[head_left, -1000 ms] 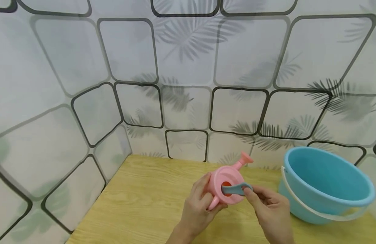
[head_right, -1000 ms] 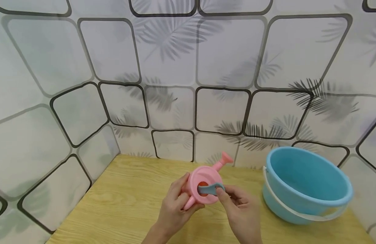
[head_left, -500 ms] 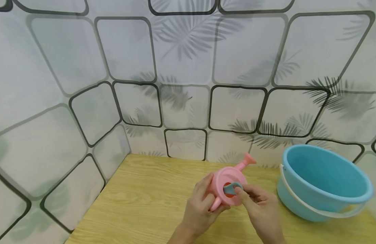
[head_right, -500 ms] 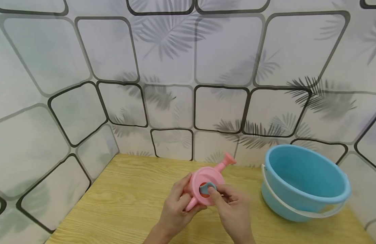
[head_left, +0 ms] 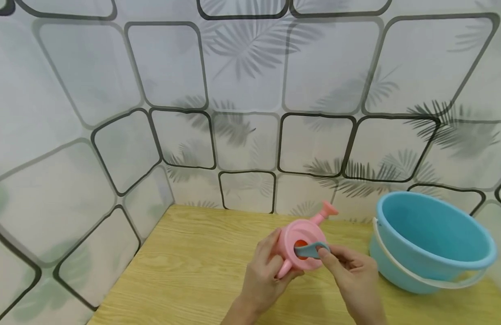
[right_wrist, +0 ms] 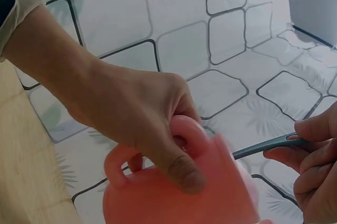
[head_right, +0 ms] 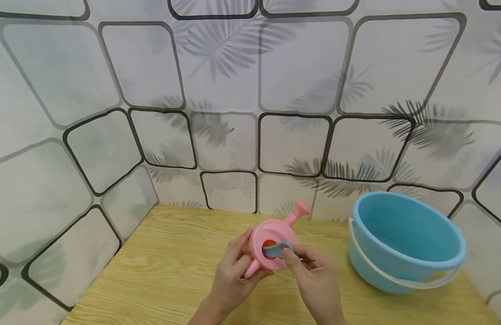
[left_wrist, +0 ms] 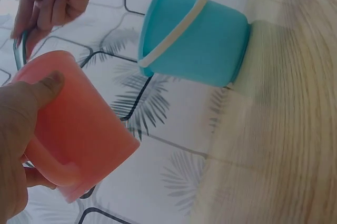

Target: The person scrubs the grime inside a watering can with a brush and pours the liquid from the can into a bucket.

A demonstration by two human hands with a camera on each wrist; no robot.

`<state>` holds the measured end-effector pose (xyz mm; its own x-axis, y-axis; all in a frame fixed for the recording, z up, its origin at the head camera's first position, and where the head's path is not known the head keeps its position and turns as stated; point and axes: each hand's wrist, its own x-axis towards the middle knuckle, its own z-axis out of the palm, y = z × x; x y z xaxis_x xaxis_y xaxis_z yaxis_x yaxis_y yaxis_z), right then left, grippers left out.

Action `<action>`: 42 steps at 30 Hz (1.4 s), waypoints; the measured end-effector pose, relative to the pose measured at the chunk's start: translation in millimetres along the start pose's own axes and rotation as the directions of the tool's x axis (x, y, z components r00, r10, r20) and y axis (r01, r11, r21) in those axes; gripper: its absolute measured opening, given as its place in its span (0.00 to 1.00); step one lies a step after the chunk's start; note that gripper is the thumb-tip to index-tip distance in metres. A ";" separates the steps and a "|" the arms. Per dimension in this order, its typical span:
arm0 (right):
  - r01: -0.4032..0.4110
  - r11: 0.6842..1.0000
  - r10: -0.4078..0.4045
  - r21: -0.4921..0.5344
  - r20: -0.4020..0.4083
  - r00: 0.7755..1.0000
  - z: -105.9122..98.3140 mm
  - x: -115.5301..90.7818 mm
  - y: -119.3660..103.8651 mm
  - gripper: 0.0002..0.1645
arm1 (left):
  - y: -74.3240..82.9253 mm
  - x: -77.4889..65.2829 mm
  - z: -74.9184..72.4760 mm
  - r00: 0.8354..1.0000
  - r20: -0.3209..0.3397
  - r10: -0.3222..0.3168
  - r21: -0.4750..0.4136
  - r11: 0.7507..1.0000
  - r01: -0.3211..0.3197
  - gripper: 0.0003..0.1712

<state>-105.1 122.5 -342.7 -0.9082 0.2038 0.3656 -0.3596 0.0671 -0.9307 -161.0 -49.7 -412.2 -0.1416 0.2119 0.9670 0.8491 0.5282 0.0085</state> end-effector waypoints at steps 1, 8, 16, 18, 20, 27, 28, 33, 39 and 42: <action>-0.003 1.000 0.003 0.006 -0.030 1.000 -0.6 -0.4 -1.1 0.05 | -0.2 0.0 0.0 1.000 0.000 -0.003 -0.001 1.000 0.003 0.22; -0.015 1.000 0.015 0.002 0.021 1.000 2.0 -0.2 0.9 0.07 | 1.5 -1.2 0.8 1.000 0.010 -0.005 0.003 1.000 0.005 0.21; -0.035 0.999 0.037 0.025 -0.059 0.998 -3.0 -0.5 -1.2 0.06 | 0.5 -1.9 2.6 1.000 0.000 -0.008 -0.003 1.000 0.008 0.22; -0.040 0.999 0.040 0.019 -0.025 0.999 -1.5 -0.2 0.8 0.06 | 0.5 -2.1 2.9 1.000 0.001 -0.005 -0.002 1.000 0.005 0.22; -0.038 0.999 0.038 0.009 0.003 0.999 -0.5 0.4 2.6 0.07 | 0.5 -2.4 3.2 1.000 0.000 -0.004 -0.006 1.000 0.004 0.22; -0.024 0.998 0.026 0.052 -0.035 0.999 -13.2 2.4 0.7 0.07 | -0.6 -4.4 2.9 1.000 0.001 -0.022 -0.013 1.000 0.022 0.22; -0.032 0.998 0.034 0.061 -0.034 0.999 -14.0 2.5 0.3 0.07 | -0.6 -4.8 2.9 1.000 0.003 -0.024 -0.013 1.000 0.024 0.22; -0.027 0.999 0.027 0.040 0.017 1.000 -8.0 2.0 1.8 0.07 | 1.7 -5.3 4.0 1.000 0.004 -0.015 -0.022 1.000 0.015 0.23; 0.003 0.998 0.000 0.061 -0.047 0.999 -14.1 1.9 -0.7 0.05 | 3.0 -5.4 5.6 1.000 0.007 -0.030 -0.022 0.999 0.030 0.22; -0.003 0.998 0.004 0.057 -0.012 1.000 -12.5 1.3 -0.4 0.06 | 3.4 -5.9 6.4 0.999 0.010 -0.036 -0.026 0.999 0.036 0.22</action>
<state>-103.4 135.0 -342.1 -0.9069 0.2159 0.3618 -0.3684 0.0103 -0.9296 -160.6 -43.9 -419.6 -0.1770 0.2014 0.9634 0.8563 0.5141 0.0498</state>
